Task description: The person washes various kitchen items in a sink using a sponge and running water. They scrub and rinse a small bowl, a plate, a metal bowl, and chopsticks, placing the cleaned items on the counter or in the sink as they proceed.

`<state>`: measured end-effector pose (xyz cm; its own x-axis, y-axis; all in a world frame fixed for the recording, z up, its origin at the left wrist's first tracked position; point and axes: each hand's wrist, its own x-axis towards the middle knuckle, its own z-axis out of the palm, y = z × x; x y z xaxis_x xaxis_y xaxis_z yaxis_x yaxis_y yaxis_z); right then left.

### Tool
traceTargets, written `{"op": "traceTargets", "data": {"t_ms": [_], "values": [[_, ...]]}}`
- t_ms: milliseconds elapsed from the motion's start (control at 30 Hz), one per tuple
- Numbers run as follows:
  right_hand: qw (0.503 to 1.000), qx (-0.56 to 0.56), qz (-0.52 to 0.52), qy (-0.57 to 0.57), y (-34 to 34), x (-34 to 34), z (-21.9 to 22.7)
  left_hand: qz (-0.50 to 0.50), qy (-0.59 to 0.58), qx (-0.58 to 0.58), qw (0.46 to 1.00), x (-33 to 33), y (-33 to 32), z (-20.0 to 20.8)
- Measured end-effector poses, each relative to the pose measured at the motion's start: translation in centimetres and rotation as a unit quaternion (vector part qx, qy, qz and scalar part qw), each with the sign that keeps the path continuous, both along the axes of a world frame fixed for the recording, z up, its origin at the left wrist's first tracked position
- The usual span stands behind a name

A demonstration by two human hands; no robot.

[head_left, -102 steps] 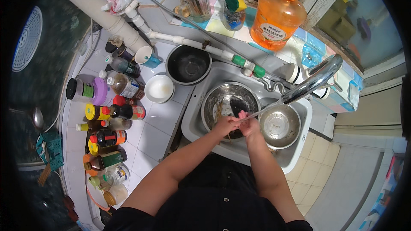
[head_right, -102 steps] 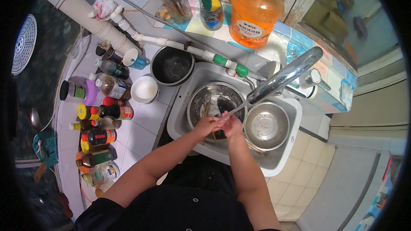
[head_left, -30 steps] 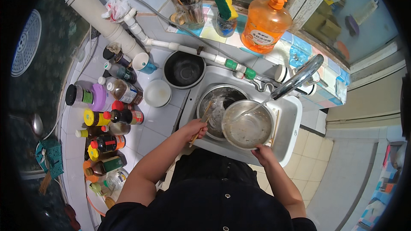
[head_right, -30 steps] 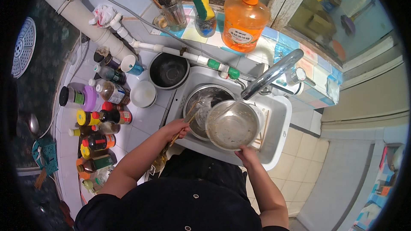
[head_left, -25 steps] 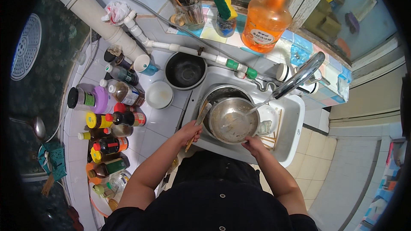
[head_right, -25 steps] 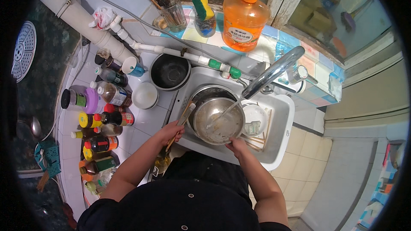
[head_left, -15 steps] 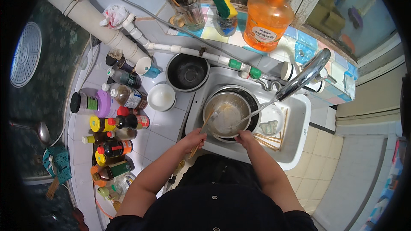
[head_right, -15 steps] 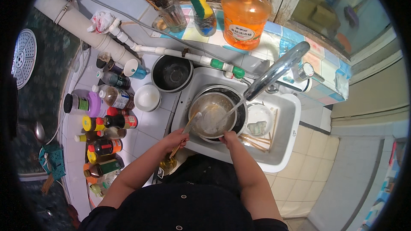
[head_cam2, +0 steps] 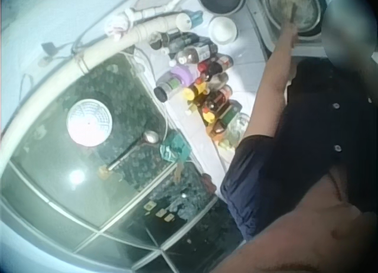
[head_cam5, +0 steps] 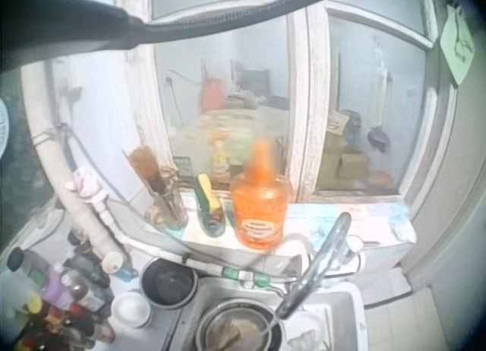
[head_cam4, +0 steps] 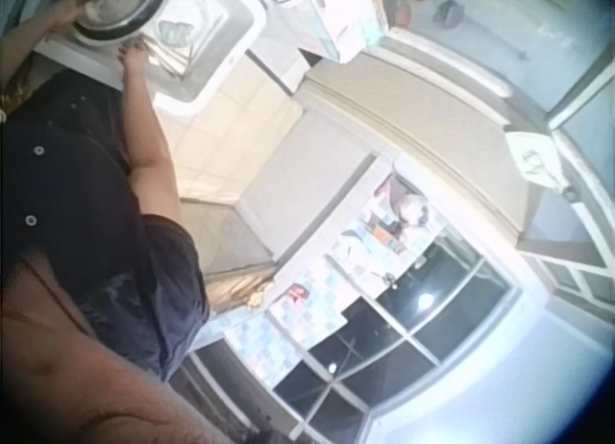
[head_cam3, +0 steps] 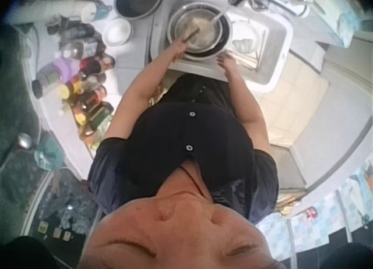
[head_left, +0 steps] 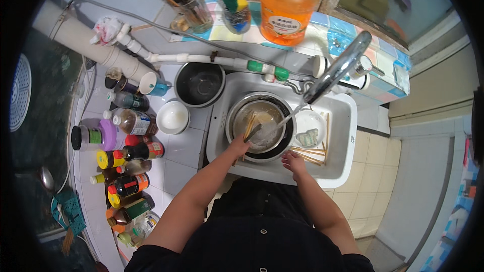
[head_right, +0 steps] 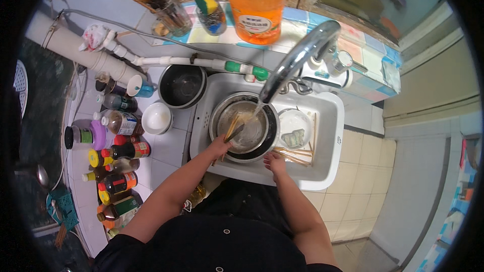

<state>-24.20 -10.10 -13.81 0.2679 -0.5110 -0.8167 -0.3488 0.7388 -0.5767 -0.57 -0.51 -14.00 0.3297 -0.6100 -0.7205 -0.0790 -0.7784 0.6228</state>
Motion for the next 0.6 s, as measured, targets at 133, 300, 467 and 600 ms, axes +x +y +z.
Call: {"op": "traceTargets", "data": {"t_ms": [133,300,467,600], "values": [[0.914,-0.295,0.178,0.215,-2.0,-8.4,-7.6,-0.053,-0.082,-0.038,0.994,-0.2,0.2,-0.1],[0.755,-0.334,0.46,0.327,-4.7,-9.1,-5.6,-0.044,-0.08,-0.034,0.995,-0.3,1.8,2.3],[0.705,-0.387,0.509,0.307,-4.3,-5.9,-5.8,0.059,0.022,-0.018,0.998,-1.6,4.0,4.6],[0.762,-0.311,0.443,0.355,-4.5,-4.6,-6.3,0.129,0.077,-0.033,0.988,-3.0,4.6,5.7]]}}
